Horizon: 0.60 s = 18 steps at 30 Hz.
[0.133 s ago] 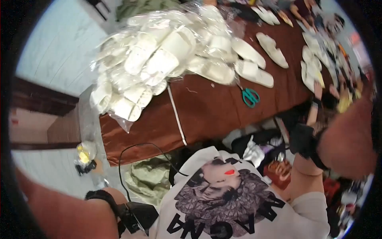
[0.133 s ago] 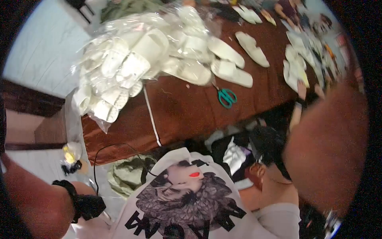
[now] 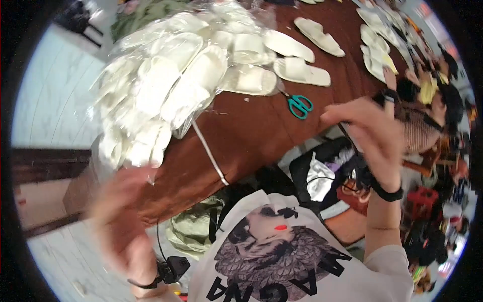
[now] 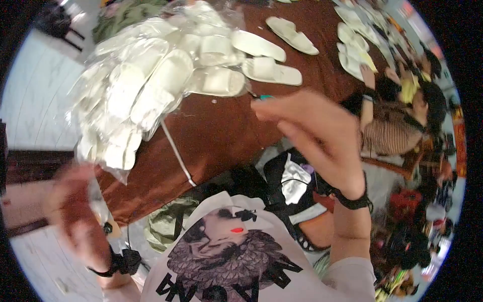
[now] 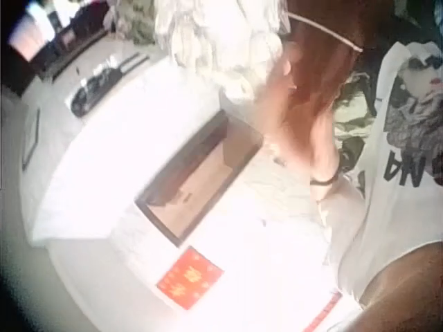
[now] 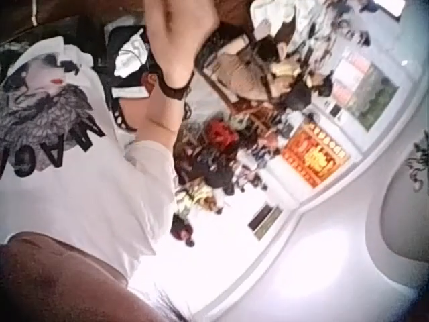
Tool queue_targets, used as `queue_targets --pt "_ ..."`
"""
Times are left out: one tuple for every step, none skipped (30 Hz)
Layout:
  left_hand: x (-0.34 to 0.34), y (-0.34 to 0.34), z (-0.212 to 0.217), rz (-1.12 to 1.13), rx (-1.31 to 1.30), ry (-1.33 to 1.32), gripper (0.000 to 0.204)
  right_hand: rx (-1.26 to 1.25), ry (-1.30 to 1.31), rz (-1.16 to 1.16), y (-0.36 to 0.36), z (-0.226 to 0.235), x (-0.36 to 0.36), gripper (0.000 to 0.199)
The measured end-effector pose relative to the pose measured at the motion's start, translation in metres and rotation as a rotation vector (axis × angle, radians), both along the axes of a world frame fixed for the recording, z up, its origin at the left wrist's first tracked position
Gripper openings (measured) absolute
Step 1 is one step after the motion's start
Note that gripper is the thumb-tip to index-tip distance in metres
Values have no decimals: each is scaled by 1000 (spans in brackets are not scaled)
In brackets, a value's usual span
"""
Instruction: Checking and packing white slippers into plastic bags.
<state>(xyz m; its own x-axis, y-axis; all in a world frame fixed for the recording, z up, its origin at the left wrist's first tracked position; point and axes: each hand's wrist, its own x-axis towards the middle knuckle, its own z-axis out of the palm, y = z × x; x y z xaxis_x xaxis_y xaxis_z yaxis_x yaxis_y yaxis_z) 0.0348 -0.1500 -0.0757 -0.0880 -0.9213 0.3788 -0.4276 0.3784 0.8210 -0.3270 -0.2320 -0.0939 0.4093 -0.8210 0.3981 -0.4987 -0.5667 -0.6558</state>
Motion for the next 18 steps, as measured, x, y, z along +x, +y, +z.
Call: queue_targets --pt "-14 -10 -19 -111 288 99 41 80 88 -65 0 -35 -15 25" --pt "-22 -17 -45 -172 524 172 31 172 188 -131 7 -63 -34 26" --pt "-20 -20 -73 -241 650 -26 28 229 188 -191 19 -98 -54 27" --pt "-25 -26 -93 -330 715 -172 33 326 209 -275 38 -133 -75 27" --pt "-26 -26 -115 -335 649 -230 29 415 215 -338 52 -162 -85 26" --pt "-23 -26 -141 -327 658 -152 37 557 190 -402 67 -183 -93 26" --pt "-19 -30 -166 -312 660 -74 44 689 162 -459 78 -202 -97 26" --pt "-25 -38 -183 -271 654 -4 49 734 130 -499 93 -227 -102 27" --pt "-32 -52 -198 -223 644 63 54 740 125 -515 106 -258 -110 27" --pt "-28 -68 -212 -215 738 65 58 813 144 -582 127 -292 -119 28" --pt "-29 -76 -222 -221 749 52 58 884 162 -641 148 -324 -125 29" --pt "-29 -88 -228 -136 716 10 57 880 201 -638 162 -352 -124 32" --pt "-29 -97 -238 -52 680 -27 55 873 243 -636 177 -383 -127 34" --pt "-27 -100 -249 -32 654 -6 52 922 249 -672 196 -423 -142 39" --pt "-28 -102 -257 -50 648 -7 52 970 263 -726 220 -466 -160 44" --pt "-25 -102 -262 -13 632 -23 48 1011 150 -890 238 -510 -171 49" --pt "-23 -100 -268 19 620 -34 44 1047 38 -1058 248 -542 -179 56" --pt "-16 -92 -266 29 577 -76 39 1220 -127 -1193 241 -562 -176 72"
